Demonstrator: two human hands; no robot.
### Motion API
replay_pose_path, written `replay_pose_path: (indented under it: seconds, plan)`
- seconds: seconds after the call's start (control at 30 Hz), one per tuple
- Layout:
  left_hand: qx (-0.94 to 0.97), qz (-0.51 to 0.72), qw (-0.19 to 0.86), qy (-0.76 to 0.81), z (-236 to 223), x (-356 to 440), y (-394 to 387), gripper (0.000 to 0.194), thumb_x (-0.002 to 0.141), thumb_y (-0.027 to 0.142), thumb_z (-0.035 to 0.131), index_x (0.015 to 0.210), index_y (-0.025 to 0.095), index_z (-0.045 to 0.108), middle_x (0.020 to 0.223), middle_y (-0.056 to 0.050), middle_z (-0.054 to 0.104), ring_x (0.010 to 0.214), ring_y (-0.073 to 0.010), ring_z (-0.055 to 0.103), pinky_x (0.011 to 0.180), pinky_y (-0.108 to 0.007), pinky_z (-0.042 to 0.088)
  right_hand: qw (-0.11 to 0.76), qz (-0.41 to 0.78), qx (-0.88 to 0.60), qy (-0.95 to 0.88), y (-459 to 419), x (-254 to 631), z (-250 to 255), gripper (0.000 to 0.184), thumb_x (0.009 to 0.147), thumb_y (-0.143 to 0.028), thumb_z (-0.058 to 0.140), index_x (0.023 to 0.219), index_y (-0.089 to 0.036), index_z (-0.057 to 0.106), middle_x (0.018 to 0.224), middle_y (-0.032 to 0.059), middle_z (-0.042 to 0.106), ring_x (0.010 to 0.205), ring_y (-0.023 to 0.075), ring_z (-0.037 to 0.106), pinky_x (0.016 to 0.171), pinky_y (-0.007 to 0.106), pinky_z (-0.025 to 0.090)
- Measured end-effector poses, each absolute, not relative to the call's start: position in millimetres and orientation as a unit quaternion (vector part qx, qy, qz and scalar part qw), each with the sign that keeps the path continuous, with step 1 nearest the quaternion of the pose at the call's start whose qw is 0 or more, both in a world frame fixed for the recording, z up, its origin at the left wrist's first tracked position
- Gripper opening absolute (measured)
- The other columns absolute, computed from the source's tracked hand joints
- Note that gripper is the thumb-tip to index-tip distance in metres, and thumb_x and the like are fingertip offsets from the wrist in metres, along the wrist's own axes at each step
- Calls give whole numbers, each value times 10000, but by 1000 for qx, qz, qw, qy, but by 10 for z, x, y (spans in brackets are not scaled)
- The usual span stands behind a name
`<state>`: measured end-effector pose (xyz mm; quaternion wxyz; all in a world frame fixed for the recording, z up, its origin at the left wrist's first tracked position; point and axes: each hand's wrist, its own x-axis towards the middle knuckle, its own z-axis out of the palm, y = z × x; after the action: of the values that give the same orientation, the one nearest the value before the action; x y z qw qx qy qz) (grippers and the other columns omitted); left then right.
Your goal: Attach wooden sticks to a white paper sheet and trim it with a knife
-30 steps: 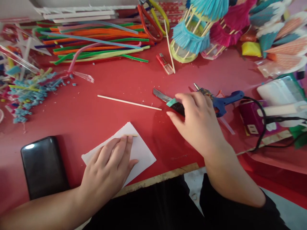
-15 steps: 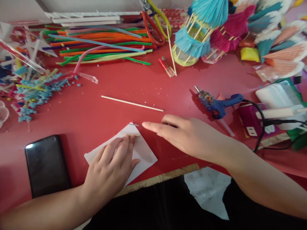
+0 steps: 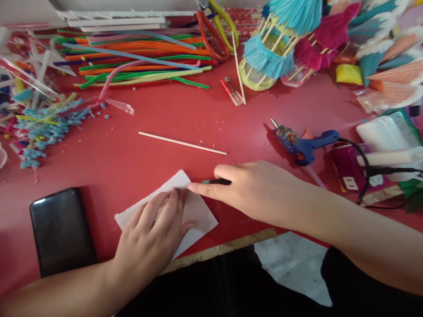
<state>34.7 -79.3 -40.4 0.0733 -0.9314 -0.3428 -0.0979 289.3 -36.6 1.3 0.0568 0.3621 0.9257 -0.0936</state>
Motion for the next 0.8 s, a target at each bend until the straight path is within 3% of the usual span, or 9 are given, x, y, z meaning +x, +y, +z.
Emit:
replay_pose_path:
  seconds: [0.2,0.8]
  plan:
    - [-933,-104,69,-339,-399,353,-786,393,984,317,552,1202,15,676,1117,-120,720,1060,-290,613,850,-401,515,111,-77,334,933,-311,2887,74,752,809,-7,479,1480,-348,464,868,-10,612,561,106,502,467,284,217]
    - [-932,-102,78,-339,-403,345,-786,357,965,320,586,1164,46,701,1127,-126,707,1079,-286,616,857,-393,524,128,-36,330,935,-343,2819,125,812,792,8,496,1513,-355,408,824,-13,594,562,124,516,484,293,235]
